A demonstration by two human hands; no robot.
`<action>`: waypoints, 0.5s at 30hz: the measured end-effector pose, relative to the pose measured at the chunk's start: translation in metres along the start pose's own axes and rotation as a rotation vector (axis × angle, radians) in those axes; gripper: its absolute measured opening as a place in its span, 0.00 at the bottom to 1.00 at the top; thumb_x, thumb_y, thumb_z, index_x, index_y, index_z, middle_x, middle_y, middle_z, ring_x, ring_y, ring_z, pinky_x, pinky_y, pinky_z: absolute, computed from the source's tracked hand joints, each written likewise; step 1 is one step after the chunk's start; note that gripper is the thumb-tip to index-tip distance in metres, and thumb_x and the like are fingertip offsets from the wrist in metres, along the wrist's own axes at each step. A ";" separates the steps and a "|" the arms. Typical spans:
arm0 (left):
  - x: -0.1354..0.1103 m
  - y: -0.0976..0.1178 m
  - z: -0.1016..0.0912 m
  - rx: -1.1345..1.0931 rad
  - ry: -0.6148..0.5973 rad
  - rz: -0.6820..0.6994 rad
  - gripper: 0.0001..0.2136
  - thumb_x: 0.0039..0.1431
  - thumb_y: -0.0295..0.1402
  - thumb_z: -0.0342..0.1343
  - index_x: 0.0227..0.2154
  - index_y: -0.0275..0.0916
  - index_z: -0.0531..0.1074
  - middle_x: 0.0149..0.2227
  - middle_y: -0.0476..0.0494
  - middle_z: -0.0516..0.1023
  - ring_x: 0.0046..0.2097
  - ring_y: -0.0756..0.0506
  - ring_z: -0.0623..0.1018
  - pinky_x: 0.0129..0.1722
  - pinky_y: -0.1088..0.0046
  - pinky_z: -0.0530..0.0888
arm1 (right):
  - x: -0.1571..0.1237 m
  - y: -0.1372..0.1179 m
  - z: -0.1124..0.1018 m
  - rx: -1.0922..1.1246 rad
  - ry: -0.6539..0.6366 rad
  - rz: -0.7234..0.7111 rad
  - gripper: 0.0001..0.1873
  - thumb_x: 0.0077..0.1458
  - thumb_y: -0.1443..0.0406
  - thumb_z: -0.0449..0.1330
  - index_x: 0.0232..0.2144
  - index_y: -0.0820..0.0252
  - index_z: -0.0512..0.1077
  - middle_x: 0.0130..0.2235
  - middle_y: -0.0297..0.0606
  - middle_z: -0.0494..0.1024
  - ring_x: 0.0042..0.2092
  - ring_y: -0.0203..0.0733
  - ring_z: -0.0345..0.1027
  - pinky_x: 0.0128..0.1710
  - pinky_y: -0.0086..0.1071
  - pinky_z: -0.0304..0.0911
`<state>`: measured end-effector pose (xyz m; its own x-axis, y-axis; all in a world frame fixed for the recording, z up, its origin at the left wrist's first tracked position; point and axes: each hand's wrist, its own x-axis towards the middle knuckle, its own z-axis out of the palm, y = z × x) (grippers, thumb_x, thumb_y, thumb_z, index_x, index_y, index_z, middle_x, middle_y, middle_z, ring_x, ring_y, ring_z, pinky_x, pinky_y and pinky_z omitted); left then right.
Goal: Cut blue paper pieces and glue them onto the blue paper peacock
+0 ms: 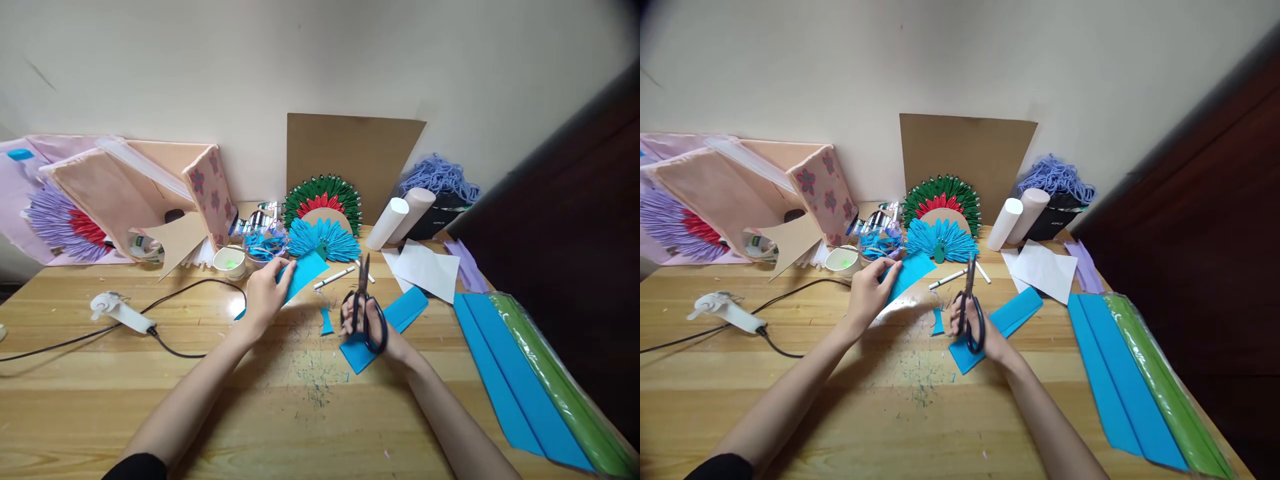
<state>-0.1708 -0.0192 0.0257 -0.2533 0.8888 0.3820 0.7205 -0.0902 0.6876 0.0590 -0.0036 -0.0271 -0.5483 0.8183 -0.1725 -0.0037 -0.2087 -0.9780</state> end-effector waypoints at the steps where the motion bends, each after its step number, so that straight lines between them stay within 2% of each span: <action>1: -0.001 0.001 0.000 -0.005 0.007 -0.005 0.11 0.60 0.39 0.49 0.31 0.40 0.73 0.32 0.48 0.79 0.33 0.48 0.76 0.32 0.77 0.66 | -0.002 0.002 0.005 0.133 -0.106 0.021 0.33 0.47 0.35 0.42 0.33 0.58 0.62 0.30 0.34 0.65 0.25 0.35 0.62 0.32 0.39 0.67; 2: -0.002 0.002 0.001 -0.011 0.010 -0.010 0.11 0.60 0.39 0.49 0.31 0.40 0.73 0.32 0.48 0.79 0.33 0.48 0.76 0.32 0.77 0.66 | -0.004 0.004 0.010 0.212 -0.179 0.039 0.36 0.44 0.34 0.42 0.33 0.58 0.62 0.31 0.34 0.66 0.24 0.34 0.62 0.32 0.40 0.67; 4: -0.004 0.004 0.003 -0.018 0.003 -0.012 0.11 0.60 0.39 0.49 0.32 0.40 0.73 0.32 0.48 0.79 0.33 0.48 0.76 0.33 0.77 0.66 | -0.007 0.005 0.019 0.256 -0.236 0.067 0.38 0.41 0.33 0.44 0.34 0.60 0.64 0.31 0.35 0.67 0.23 0.33 0.63 0.32 0.39 0.68; 10: -0.013 0.013 0.011 -0.011 -0.088 0.003 0.11 0.60 0.39 0.48 0.32 0.39 0.72 0.32 0.48 0.78 0.33 0.48 0.76 0.32 0.77 0.65 | -0.010 -0.002 0.028 0.141 -0.218 0.095 0.41 0.42 0.33 0.41 0.34 0.63 0.65 0.23 0.36 0.69 0.23 0.37 0.67 0.25 0.31 0.64; 15: -0.019 0.017 0.015 0.002 -0.129 -0.005 0.12 0.61 0.39 0.47 0.32 0.39 0.72 0.30 0.48 0.78 0.31 0.48 0.76 0.30 0.76 0.64 | -0.010 0.001 0.029 0.070 -0.197 0.092 0.43 0.42 0.32 0.39 0.35 0.63 0.64 0.21 0.35 0.68 0.23 0.39 0.67 0.24 0.31 0.60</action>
<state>-0.1440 -0.0307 0.0208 -0.1722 0.9396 0.2959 0.7207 -0.0846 0.6881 0.0402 -0.0275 -0.0228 -0.7014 0.6754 -0.2279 0.0000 -0.3197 -0.9475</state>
